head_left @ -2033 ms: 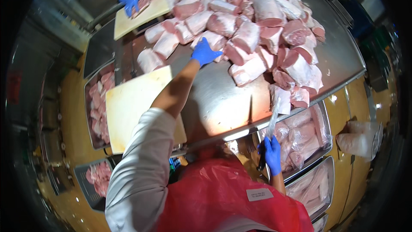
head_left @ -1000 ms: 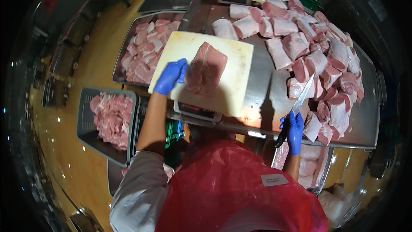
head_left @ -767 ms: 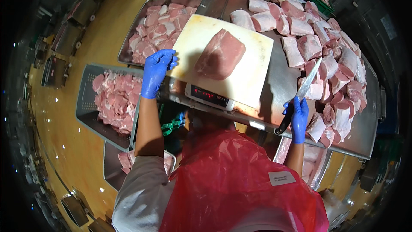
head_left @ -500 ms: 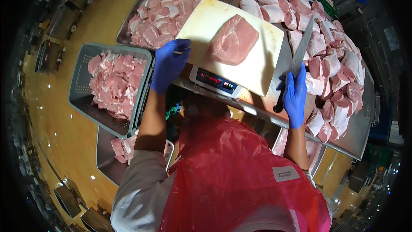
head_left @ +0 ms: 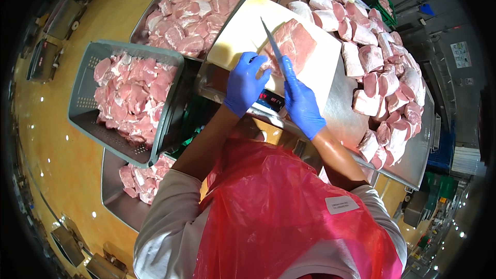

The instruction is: The person cuts raw meat pieces on a cutting board using a knife, trims fat, and places the cut pieces into a gray basket. The person repeatedly picks up new pieces from a tray, cuts them, and transfers the trimmed portions to the basket.

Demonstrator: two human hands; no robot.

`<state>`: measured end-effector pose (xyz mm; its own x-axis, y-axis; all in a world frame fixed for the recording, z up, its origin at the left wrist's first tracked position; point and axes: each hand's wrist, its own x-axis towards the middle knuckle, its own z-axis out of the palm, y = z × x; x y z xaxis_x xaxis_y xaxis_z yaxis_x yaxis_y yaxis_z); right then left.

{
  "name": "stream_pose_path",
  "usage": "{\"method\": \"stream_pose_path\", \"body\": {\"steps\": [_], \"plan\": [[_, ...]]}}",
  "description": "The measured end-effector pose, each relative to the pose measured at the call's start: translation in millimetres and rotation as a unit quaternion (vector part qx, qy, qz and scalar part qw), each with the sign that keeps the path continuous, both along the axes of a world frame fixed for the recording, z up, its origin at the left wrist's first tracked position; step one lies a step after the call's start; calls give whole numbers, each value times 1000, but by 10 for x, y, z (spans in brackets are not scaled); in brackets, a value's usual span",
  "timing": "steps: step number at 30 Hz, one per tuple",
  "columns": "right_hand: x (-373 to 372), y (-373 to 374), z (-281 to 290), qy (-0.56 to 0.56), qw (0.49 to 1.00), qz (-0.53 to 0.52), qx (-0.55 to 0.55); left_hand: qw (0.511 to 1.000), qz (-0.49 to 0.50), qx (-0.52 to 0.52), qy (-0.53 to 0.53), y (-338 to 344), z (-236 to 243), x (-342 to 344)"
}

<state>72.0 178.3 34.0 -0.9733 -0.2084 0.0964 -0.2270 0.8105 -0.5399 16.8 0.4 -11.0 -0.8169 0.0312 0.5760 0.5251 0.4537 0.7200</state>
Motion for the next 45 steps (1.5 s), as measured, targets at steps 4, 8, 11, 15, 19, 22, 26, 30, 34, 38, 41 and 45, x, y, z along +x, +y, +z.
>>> {"method": "stream_pose_path", "body": {"steps": [4,8,11,15,19,22,26,30,34,38,41,45], "plan": [[-232,-214,66,-16,998,-16,60,999,25,19,-36,53,-147,-53],[-266,-301,100,-36,996,-14,85,998,35,16,-55,34,-222,-43],[-155,-273,199,-84,986,6,143,999,47,14,-24,11,-298,-29],[318,233,221,-104,976,59,181,996,70,29,-57,-3,-299,-29],[773,740,519,-221,917,59,326,993,42,47,-104,-316,-269,-198],[796,627,632,-171,946,47,270,985,-23,118,-126,-355,-213,-256],[109,-162,630,-159,979,20,124,980,17,-33,-195,-50,-1,-128],[-434,-575,271,-47,997,12,52,993,9,53,-109,-40,-304,-135],[-306,-483,41,-63,990,11,126,990,20,34,-137,-47,-190,-72],[286,45,206,-172,957,36,233,987,43,28,-152,-131,-176,-133],[628,654,443,-266,890,59,366,987,83,13,-135,-541,-147,-111],[947,1232,547,-158,939,43,301,963,216,141,-85,-1491,44,223]]}}
